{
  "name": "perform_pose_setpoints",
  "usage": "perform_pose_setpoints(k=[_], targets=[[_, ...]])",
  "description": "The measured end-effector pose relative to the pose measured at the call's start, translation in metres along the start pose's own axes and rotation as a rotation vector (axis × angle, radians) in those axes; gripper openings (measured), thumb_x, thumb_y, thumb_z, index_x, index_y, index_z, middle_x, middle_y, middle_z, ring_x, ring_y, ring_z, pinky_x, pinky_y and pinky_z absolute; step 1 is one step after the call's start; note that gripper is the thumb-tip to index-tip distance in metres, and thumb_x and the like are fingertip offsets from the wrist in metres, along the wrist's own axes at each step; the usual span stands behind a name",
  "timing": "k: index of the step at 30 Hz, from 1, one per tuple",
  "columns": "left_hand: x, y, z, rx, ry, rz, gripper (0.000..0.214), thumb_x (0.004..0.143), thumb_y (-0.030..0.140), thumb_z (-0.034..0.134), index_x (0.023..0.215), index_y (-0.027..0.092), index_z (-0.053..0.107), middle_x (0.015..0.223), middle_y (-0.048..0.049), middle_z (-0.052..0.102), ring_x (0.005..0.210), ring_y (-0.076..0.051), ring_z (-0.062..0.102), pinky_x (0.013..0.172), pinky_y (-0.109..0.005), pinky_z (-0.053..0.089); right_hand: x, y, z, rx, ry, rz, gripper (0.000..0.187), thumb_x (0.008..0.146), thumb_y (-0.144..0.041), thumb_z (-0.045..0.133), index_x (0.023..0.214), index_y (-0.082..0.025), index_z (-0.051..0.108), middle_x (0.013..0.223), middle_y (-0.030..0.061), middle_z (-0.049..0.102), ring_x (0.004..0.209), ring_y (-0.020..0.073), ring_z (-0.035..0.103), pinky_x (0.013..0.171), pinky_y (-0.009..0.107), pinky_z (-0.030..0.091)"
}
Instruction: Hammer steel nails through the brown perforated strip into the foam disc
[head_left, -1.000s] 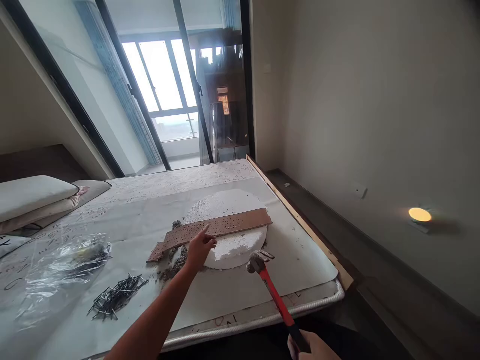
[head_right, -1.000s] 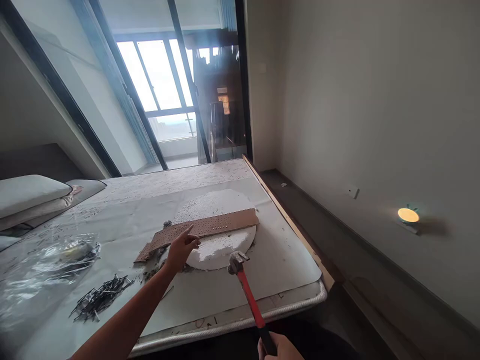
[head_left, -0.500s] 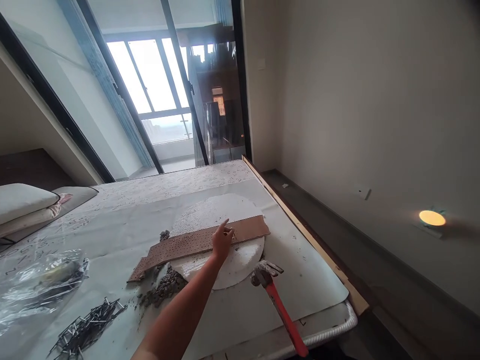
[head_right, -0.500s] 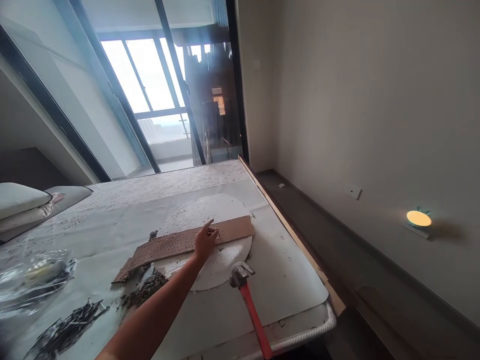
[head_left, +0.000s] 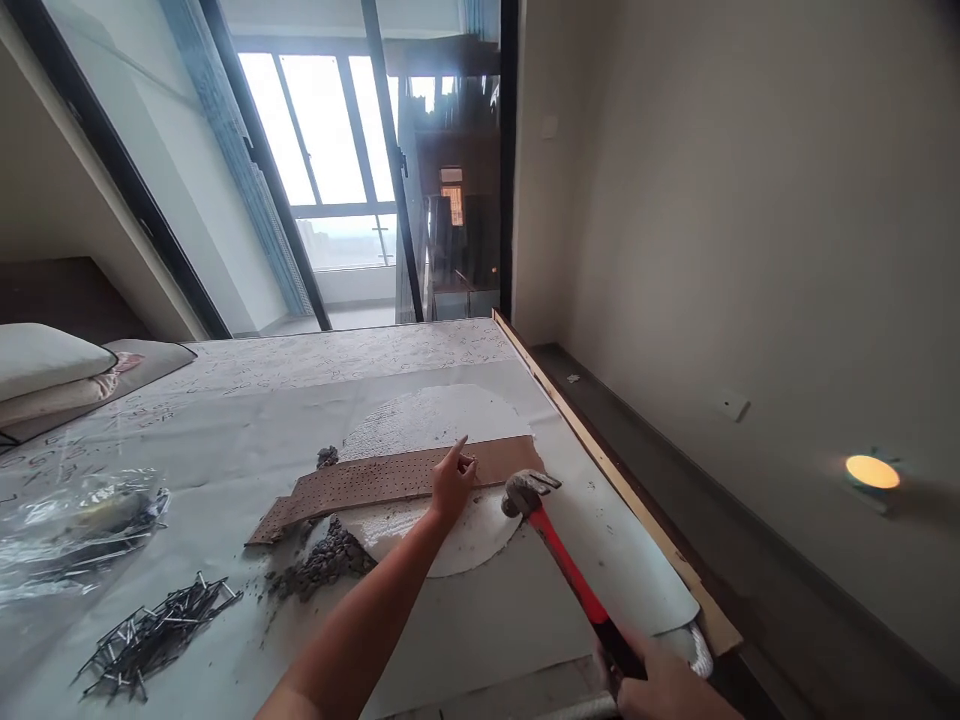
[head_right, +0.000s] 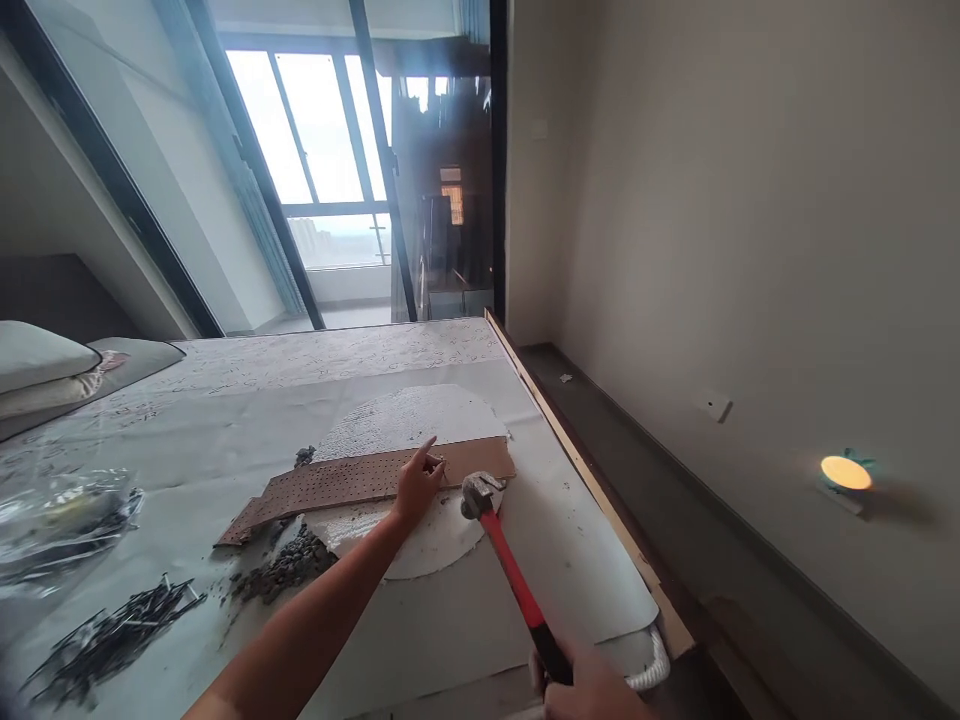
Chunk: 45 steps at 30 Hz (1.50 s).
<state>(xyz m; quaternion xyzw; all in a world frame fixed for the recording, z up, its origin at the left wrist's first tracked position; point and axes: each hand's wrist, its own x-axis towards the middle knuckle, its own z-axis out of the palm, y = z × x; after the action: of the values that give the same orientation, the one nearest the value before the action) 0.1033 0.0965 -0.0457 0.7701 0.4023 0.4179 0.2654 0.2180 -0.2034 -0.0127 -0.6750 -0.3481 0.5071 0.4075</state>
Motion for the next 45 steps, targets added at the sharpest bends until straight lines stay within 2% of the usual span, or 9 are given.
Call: perform_pose_setpoints(k=[2,4,10,20,27,32,37,42,45], targets=[[0.0,-0.001,0.0,-0.016,-0.001,-0.009,0.05,0.074,0.018,0.053,0.124,0.018,0.051,0.071,0.0007,0.066,0.06,-0.009,0.055,0.064,-0.022,0.046,0.009,-0.032,-0.007,-0.01,-0.023,0.04,0.01,0.05,-0.019,0.039,0.06,-0.021,0.042,0.037,-0.0074,0.031,0.033,0.0074,0.03,0.036,0.021,0.023],[0.0,-0.002,0.0,-0.03,0.007,-0.025,0.05,0.074,0.017,0.053,0.124,0.017,0.051,0.07,0.0012,0.065,0.06,-0.009,0.055,0.064,-0.022,0.046,0.02,-0.062,-0.012,0.011,-0.161,0.061,0.012,0.053,-0.02,0.038,0.065,-0.022,0.039,0.031,-0.0108,0.025,0.026,0.007,0.019,0.03,0.02,0.017],[0.0,-0.008,0.001,-0.059,0.021,-0.025,0.053,0.073,0.018,0.053,0.126,0.018,0.049,0.066,0.0024,0.062,0.059,-0.009,0.053,0.063,-0.022,0.044,0.053,-0.111,-0.01,-0.015,-0.21,0.011,0.016,0.054,-0.02,0.04,0.069,-0.021,0.038,0.034,-0.0118,0.029,0.027,0.0062,0.026,0.027,0.018,0.024],[-0.007,-0.015,0.006,-0.122,0.014,0.022,0.08,0.075,0.016,0.051,0.144,0.019,0.011,0.066,0.0035,0.058,0.058,-0.009,0.051,0.059,-0.02,0.043,0.063,-0.115,0.006,-0.053,-0.178,0.029,0.017,0.053,-0.017,0.039,0.069,-0.021,0.038,0.035,-0.0117,0.031,0.028,0.0063,0.026,0.026,0.018,0.024],[-0.007,-0.013,0.003,-0.104,0.007,0.01,0.082,0.073,0.014,0.051,0.144,0.019,0.01,0.063,0.0041,0.056,0.056,-0.009,0.049,0.057,-0.02,0.041,0.063,-0.117,0.015,-0.128,-0.182,0.108,0.016,0.05,-0.014,0.037,0.063,-0.022,0.034,0.032,-0.0117,0.029,0.026,0.007,0.026,0.025,0.019,0.022],[-0.007,-0.014,0.005,-0.114,0.01,0.025,0.081,0.074,0.015,0.051,0.144,0.019,0.011,0.065,0.0036,0.058,0.058,-0.009,0.051,0.059,-0.02,0.042,0.064,-0.113,0.014,-0.06,-0.116,-0.007,0.015,0.054,-0.017,0.038,0.068,-0.021,0.038,0.034,-0.0119,0.03,0.026,0.0064,0.027,0.025,0.019,0.023],[-0.006,-0.014,0.004,-0.086,-0.001,-0.002,0.082,0.072,0.011,0.051,0.144,0.019,0.013,0.063,0.0048,0.057,0.056,-0.009,0.049,0.059,-0.02,0.041,0.071,-0.107,0.016,-0.129,-0.168,0.079,0.015,0.05,-0.017,0.037,0.063,-0.022,0.034,0.032,-0.0118,0.029,0.026,0.0065,0.026,0.024,0.018,0.022],[-0.006,-0.013,0.004,-0.1,-0.002,0.018,0.08,0.074,0.013,0.051,0.144,0.019,0.013,0.065,0.004,0.057,0.057,-0.009,0.049,0.059,-0.02,0.041,0.068,-0.113,0.02,-0.085,-0.139,-0.041,0.013,0.055,-0.017,0.039,0.067,-0.022,0.037,0.031,-0.0124,0.029,0.025,0.0071,0.026,0.024,0.018,0.024],[-0.006,-0.015,0.006,-0.09,-0.002,0.009,0.081,0.072,0.011,0.05,0.144,0.019,0.013,0.063,0.0049,0.054,0.056,-0.009,0.048,0.059,-0.02,0.041,0.068,-0.11,0.025,-0.156,-0.126,0.059,0.013,0.054,-0.015,0.038,0.065,-0.022,0.035,0.029,-0.0125,0.026,0.024,0.0071,0.024,0.023,0.018,0.022]])
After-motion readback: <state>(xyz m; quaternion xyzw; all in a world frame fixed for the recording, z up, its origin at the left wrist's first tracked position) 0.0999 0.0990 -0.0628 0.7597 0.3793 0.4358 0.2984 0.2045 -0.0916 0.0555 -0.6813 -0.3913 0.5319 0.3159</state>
